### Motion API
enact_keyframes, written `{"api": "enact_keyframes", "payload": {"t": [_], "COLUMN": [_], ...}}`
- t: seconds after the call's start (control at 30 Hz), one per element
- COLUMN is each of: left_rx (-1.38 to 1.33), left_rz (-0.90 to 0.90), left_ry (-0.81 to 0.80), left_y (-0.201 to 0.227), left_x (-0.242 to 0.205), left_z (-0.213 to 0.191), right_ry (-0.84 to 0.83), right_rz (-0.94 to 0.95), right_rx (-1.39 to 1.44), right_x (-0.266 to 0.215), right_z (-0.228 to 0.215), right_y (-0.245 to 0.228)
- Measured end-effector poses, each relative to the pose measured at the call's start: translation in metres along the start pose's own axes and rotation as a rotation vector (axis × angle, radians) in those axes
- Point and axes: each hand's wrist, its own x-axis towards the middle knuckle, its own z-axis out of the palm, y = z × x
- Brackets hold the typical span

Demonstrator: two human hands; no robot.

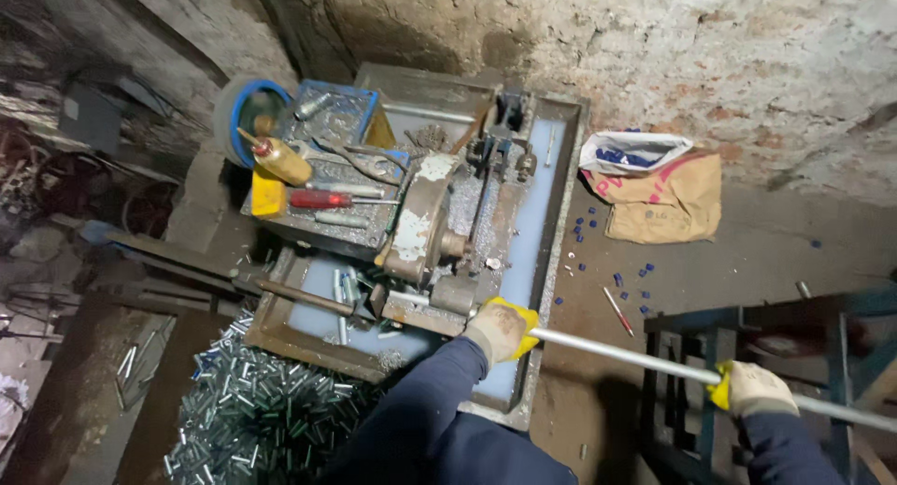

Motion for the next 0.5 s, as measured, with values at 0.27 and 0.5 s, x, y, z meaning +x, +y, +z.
{"api": "enact_keyframes", "payload": {"t": [0.27, 0.5], "left_rx": [0.018, 0.047], "left_rz": [-0.015, -0.007], "left_ry": [-0.022, 0.012], "left_y": [-0.001, -0.007], "left_x": [0.004, 0.020], "left_z": [0.002, 0.026], "right_ry": [-0.039, 0.015], "right_rz": [-0.068, -0.013], "right_rx": [-0.120, -0.096], "right_x": [0.020, -0.017], "right_z": [0.009, -0.028], "right_y": [-0.010, -0.025]}}
